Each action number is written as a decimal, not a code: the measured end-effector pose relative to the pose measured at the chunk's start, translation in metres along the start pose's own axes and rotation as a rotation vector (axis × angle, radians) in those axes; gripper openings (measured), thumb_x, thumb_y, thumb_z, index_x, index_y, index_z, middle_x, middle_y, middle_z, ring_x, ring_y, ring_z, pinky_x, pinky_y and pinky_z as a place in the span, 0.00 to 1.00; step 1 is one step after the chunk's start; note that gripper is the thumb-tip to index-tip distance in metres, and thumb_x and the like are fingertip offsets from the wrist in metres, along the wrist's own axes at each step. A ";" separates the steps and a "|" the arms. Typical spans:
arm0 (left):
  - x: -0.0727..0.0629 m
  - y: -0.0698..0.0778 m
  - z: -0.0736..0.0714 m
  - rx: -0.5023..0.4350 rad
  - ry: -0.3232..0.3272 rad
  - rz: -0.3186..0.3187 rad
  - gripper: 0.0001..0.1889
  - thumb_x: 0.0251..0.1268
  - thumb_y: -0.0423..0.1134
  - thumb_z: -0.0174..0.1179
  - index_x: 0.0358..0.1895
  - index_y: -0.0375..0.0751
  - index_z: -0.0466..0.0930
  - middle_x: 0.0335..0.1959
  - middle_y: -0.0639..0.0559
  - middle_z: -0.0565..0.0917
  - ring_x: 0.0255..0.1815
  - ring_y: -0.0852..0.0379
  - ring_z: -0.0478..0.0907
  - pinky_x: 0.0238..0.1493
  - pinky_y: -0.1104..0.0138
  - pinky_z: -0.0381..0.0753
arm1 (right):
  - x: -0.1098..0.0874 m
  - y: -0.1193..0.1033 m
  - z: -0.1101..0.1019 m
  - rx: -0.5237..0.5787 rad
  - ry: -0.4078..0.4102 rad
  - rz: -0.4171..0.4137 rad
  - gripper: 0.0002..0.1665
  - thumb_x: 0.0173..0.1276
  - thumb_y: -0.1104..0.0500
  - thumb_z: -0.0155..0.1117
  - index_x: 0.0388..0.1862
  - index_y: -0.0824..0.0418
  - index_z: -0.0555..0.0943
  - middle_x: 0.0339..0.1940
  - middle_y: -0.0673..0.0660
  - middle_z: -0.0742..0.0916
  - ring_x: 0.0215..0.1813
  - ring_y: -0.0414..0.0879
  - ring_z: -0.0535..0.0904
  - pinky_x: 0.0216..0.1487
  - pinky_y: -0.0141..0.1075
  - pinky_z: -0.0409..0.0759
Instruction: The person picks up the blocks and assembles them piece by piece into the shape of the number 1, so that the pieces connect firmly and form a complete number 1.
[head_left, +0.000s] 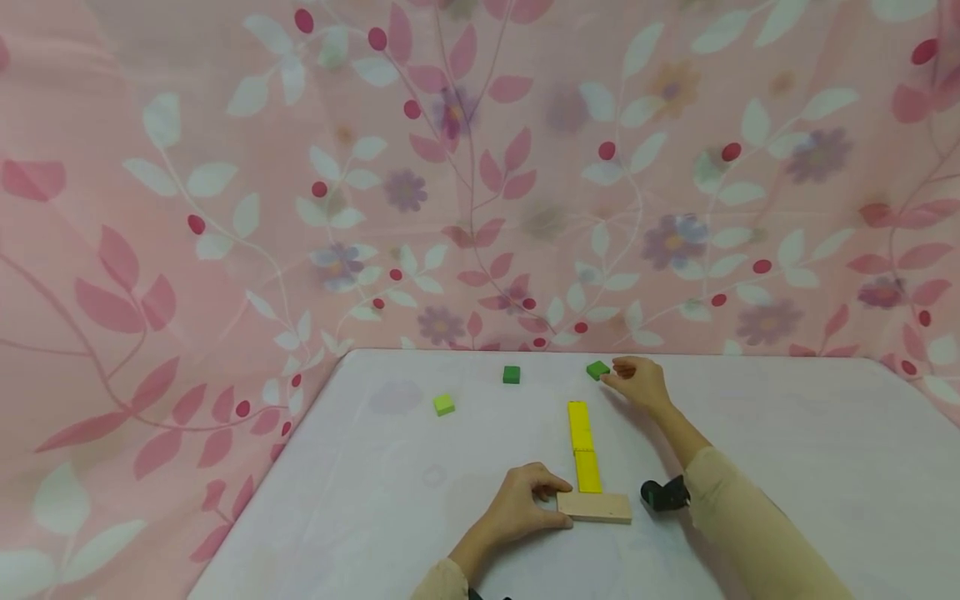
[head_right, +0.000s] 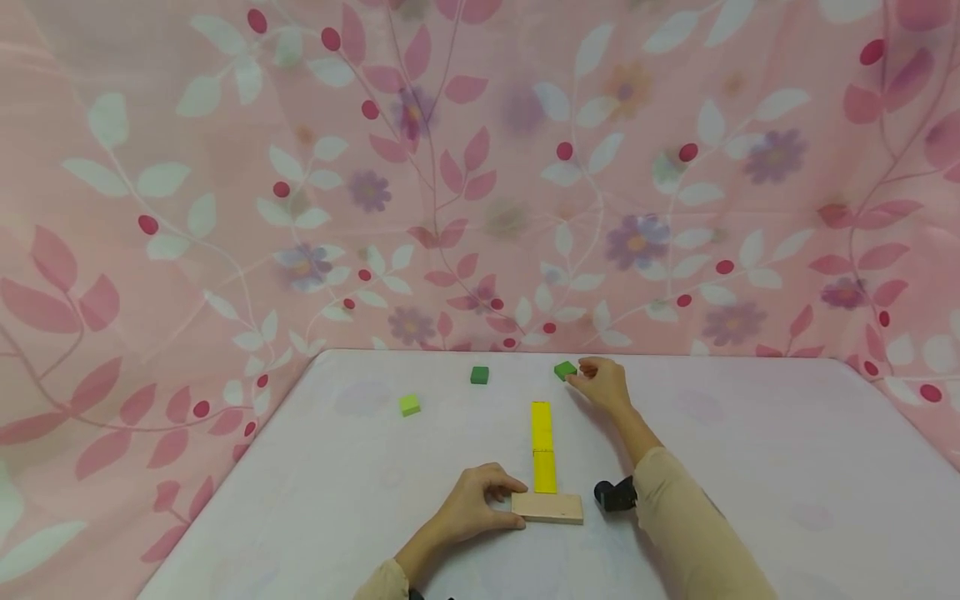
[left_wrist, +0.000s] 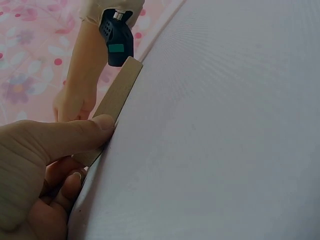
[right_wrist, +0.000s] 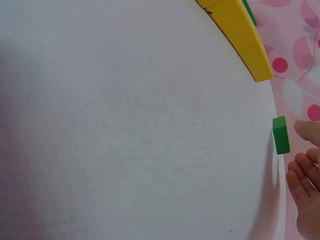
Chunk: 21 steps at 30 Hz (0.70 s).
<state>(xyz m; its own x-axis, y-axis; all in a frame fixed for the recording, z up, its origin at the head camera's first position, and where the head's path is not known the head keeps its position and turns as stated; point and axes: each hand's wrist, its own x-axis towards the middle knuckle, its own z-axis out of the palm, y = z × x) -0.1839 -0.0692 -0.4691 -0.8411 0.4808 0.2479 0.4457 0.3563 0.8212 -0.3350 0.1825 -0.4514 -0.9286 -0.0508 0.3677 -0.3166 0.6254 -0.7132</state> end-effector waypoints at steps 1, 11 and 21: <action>0.000 0.000 0.000 -0.001 0.000 -0.003 0.18 0.38 0.33 0.76 0.39 0.37 0.86 0.28 0.57 0.80 0.31 0.70 0.71 0.36 0.76 0.75 | 0.001 0.000 0.000 -0.003 -0.001 0.003 0.26 0.58 0.61 0.69 0.49 0.79 0.77 0.42 0.73 0.83 0.43 0.64 0.80 0.48 0.52 0.78; 0.001 -0.001 0.001 -0.006 -0.005 0.003 0.18 0.39 0.33 0.76 0.39 0.37 0.86 0.28 0.57 0.80 0.31 0.70 0.71 0.36 0.76 0.74 | 0.006 0.005 0.003 -0.024 -0.017 0.034 0.27 0.58 0.61 0.69 0.49 0.80 0.76 0.44 0.74 0.82 0.45 0.64 0.80 0.49 0.51 0.78; 0.001 -0.002 0.001 0.007 -0.001 0.000 0.18 0.38 0.33 0.76 0.39 0.37 0.86 0.28 0.58 0.80 0.31 0.71 0.70 0.36 0.76 0.74 | 0.014 0.001 0.010 -0.031 -0.039 0.061 0.28 0.58 0.61 0.69 0.51 0.80 0.75 0.45 0.74 0.82 0.46 0.64 0.78 0.52 0.52 0.76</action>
<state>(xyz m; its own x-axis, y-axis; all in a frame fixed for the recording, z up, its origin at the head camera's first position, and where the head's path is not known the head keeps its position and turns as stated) -0.1853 -0.0691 -0.4711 -0.8407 0.4815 0.2475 0.4481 0.3622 0.8173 -0.3499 0.1744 -0.4531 -0.9530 -0.0413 0.3001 -0.2533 0.6520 -0.7146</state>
